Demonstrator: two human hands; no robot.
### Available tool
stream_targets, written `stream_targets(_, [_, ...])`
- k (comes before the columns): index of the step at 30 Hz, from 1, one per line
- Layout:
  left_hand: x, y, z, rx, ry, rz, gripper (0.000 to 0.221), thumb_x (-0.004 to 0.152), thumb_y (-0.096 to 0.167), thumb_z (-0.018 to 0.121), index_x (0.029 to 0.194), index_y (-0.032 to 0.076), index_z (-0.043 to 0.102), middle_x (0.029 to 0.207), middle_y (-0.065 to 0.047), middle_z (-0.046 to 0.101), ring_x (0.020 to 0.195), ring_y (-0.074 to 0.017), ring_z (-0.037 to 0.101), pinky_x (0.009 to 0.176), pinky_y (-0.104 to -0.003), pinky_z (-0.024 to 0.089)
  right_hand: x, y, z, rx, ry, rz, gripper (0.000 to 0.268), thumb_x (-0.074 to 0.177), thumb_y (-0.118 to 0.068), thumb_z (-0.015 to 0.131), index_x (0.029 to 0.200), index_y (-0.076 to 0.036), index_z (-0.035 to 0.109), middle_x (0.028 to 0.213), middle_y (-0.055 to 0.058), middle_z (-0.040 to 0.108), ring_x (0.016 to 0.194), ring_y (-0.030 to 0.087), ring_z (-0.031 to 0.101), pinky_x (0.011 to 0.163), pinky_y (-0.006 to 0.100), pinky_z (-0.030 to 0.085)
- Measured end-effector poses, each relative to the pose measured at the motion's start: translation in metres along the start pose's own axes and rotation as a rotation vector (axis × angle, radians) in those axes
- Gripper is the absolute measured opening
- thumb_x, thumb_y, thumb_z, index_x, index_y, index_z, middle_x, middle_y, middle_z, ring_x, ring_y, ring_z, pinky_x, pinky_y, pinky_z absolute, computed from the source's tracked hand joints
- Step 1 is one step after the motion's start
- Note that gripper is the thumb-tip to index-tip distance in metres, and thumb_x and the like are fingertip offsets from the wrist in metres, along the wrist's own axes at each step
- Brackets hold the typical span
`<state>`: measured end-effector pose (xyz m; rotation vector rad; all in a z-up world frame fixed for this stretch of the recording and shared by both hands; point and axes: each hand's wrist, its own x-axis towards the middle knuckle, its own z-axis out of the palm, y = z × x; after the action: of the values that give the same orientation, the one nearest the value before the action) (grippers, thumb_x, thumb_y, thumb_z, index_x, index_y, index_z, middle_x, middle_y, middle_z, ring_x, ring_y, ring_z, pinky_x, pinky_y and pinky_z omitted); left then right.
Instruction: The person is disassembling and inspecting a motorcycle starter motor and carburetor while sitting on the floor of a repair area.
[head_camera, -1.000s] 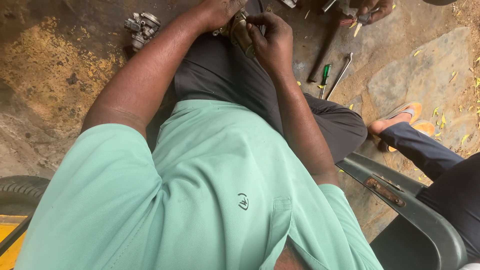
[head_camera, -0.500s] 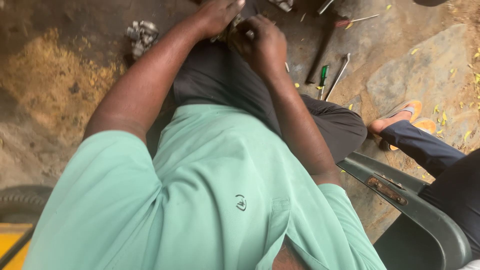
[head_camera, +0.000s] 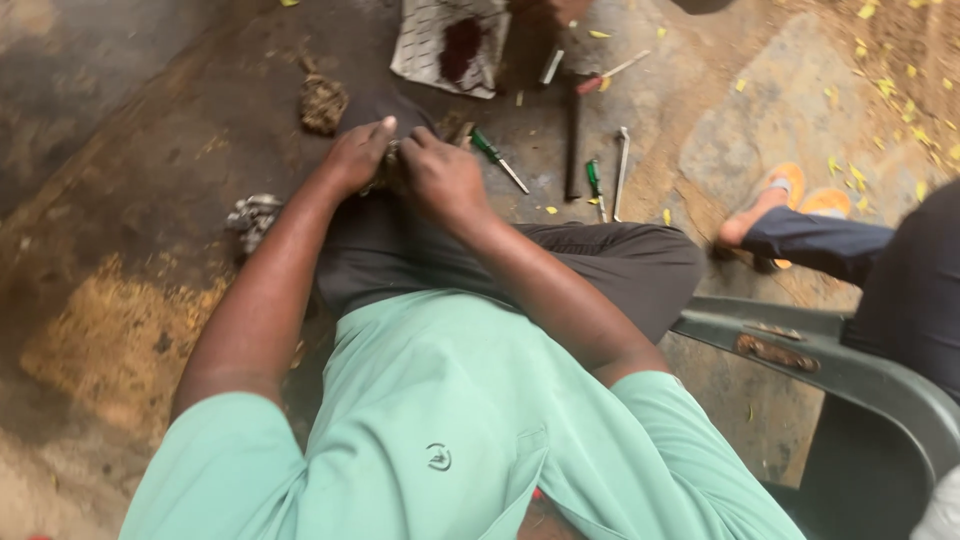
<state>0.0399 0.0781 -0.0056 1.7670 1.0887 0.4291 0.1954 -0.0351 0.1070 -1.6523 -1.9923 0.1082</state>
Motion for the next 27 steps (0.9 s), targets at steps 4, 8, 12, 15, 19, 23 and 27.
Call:
stream_targets(4, [-0.011,0.027,-0.009,0.025,-0.034,-0.100,0.067,0.107,0.060,0.035,0.113,0.001,0.067,0.106,-0.022,0.073,0.101,-0.0385,0.070,0.089,-0.048,0.052,0.006,0.003,0.005,-0.032,-0.064,0.006,0.019,0.095,-0.025,0.070,0.096,-0.008,0.063,0.096,0.012,0.062,0.078,0.032,0.070,0.068,0.053,0.054])
stream_targets(8, [-0.015,0.029,-0.009,0.033,-0.053,-0.152,0.068,0.107,0.061,0.033,0.112,0.002,0.066,0.101,-0.022,0.073,0.096,-0.0368,0.071,0.086,-0.048,0.053,0.005,-0.006,-0.006,-0.062,-0.076,0.009,0.023,0.091,-0.026,0.071,0.099,-0.006,0.063,0.096,0.012,0.062,0.075,0.031,0.070,0.065,0.055,0.052])
stream_targets(12, [-0.006,-0.002,0.002,0.041,-0.013,-0.070,0.068,0.107,0.063,0.034,0.118,0.004,0.067,0.109,-0.020,0.070,0.099,-0.0349,0.065,0.085,-0.047,0.050,0.000,0.002,0.010,-0.051,-0.171,0.022,0.027,0.091,-0.025,0.069,0.107,-0.005,0.061,0.101,0.013,0.060,0.078,0.031,0.070,0.067,0.052,0.055])
stream_targets(15, [0.000,0.000,-0.001,0.029,-0.039,-0.085,0.070,0.107,0.063,0.034,0.112,0.001,0.067,0.105,-0.022,0.072,0.097,-0.0355,0.068,0.086,-0.046,0.051,0.004,0.001,0.003,-0.068,-0.193,0.023,0.027,0.092,-0.026,0.069,0.108,-0.006,0.061,0.103,0.014,0.060,0.080,0.032,0.070,0.071,0.052,0.056])
stream_targets(19, [-0.006,0.015,-0.006,-0.045,-0.023,-0.072,0.067,0.104,0.062,0.037,0.116,0.003,0.067,0.104,-0.019,0.072,0.095,-0.0325,0.069,0.085,-0.045,0.052,0.001,-0.002,0.006,-0.098,-0.170,0.005,0.026,0.092,-0.026,0.068,0.107,-0.005,0.062,0.103,0.014,0.060,0.080,0.033,0.070,0.075,0.054,0.054])
stream_targets(23, [-0.006,0.010,-0.003,0.009,-0.017,-0.092,0.065,0.106,0.061,0.037,0.115,0.004,0.067,0.103,-0.018,0.072,0.095,-0.0313,0.068,0.085,-0.045,0.052,0.006,-0.005,0.002,-0.107,-0.187,0.013,0.022,0.092,-0.025,0.068,0.104,-0.008,0.063,0.102,0.012,0.061,0.081,0.031,0.071,0.075,0.054,0.054])
stream_targets(27, [-0.007,0.016,-0.005,-0.069,-0.042,-0.125,0.065,0.105,0.060,0.038,0.112,0.003,0.068,0.097,-0.019,0.073,0.089,-0.0327,0.069,0.082,-0.045,0.054,0.009,-0.009,-0.003,-0.068,-0.178,0.024,0.030,0.089,-0.024,0.071,0.108,-0.002,0.060,0.102,0.014,0.060,0.079,0.032,0.070,0.071,0.050,0.055])
